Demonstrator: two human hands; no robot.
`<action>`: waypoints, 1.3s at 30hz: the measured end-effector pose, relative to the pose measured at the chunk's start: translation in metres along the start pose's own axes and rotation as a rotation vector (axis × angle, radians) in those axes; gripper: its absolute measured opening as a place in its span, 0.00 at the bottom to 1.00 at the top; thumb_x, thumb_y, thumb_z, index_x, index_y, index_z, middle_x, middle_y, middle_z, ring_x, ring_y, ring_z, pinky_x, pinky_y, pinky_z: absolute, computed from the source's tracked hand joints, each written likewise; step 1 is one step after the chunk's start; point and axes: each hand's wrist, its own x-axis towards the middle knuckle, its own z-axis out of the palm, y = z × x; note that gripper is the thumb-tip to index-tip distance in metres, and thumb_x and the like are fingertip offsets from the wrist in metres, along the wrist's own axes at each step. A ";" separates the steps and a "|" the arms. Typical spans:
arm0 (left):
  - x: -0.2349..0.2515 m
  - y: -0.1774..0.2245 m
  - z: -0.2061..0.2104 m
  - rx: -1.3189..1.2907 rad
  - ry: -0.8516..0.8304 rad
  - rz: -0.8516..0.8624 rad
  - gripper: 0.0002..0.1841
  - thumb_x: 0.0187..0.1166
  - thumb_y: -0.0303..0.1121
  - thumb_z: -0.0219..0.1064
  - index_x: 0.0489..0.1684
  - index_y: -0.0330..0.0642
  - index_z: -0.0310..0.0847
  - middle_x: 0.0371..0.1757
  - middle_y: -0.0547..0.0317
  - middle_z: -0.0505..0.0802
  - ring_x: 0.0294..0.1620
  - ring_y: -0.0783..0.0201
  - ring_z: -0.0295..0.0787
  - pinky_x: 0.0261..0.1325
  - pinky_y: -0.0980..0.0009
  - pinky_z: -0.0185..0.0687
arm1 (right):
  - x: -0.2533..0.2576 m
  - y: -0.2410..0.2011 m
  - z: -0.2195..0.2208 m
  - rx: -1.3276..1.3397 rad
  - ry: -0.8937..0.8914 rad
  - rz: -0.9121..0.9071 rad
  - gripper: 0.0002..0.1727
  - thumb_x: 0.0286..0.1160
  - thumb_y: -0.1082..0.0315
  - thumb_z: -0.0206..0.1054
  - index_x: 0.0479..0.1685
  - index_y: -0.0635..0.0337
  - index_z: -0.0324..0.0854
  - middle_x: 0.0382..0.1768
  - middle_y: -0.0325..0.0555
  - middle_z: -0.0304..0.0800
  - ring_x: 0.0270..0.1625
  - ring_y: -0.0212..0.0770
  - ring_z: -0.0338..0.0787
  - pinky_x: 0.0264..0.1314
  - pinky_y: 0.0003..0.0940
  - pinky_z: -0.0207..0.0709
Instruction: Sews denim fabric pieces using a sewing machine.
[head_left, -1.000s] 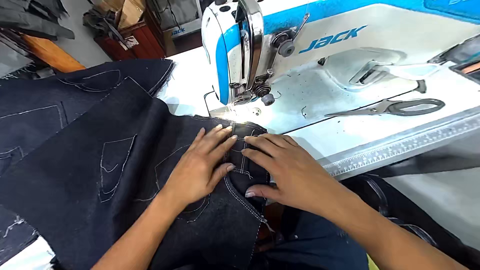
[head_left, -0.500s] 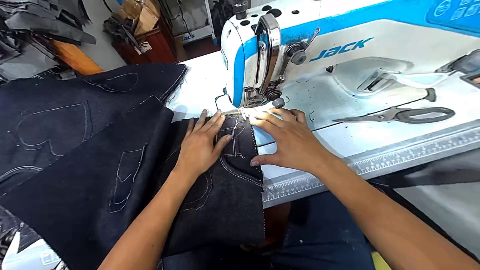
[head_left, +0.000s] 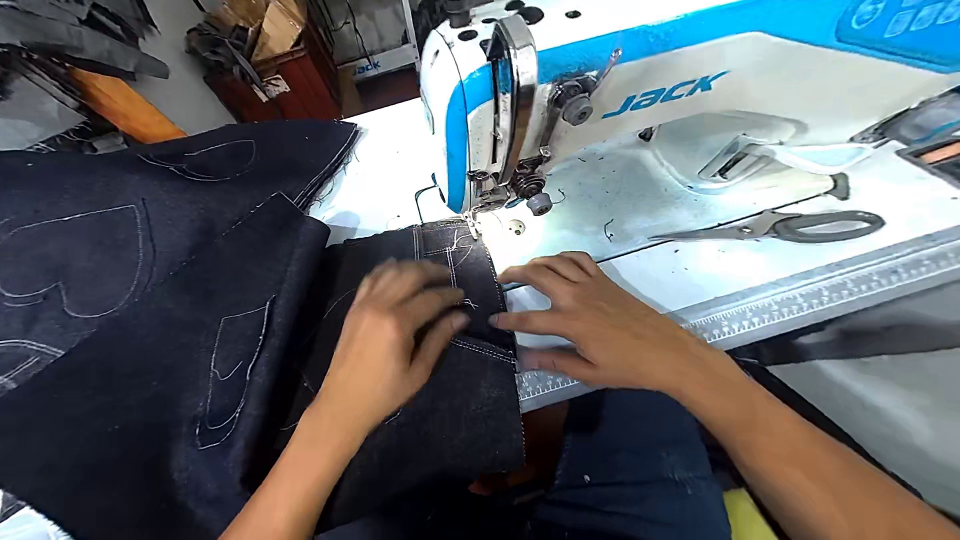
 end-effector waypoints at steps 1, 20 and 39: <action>-0.009 0.008 0.002 -0.012 -0.031 0.044 0.19 0.85 0.55 0.60 0.55 0.58 0.94 0.67 0.69 0.91 0.76 0.64 0.81 0.83 0.45 0.69 | -0.005 -0.002 -0.002 -0.003 -0.029 -0.032 0.31 0.76 0.25 0.49 0.63 0.24 0.89 0.74 0.41 0.80 0.77 0.47 0.76 0.76 0.58 0.66; -0.034 0.040 0.031 0.169 0.036 0.057 0.18 0.88 0.33 0.53 0.62 0.56 0.91 0.68 0.67 0.92 0.73 0.56 0.86 0.77 0.32 0.70 | -0.035 -0.013 0.007 0.014 0.028 -0.104 0.41 0.71 0.21 0.53 0.71 0.39 0.82 0.80 0.30 0.79 0.74 0.42 0.79 0.75 0.51 0.66; 0.042 -0.034 0.039 0.167 -0.129 0.034 0.37 0.84 0.70 0.44 0.82 0.58 0.77 0.80 0.69 0.82 0.85 0.55 0.70 0.81 0.25 0.54 | 0.036 0.065 0.008 -0.036 0.056 0.026 0.35 0.73 0.24 0.55 0.65 0.35 0.89 0.71 0.21 0.86 0.73 0.38 0.79 0.75 0.52 0.66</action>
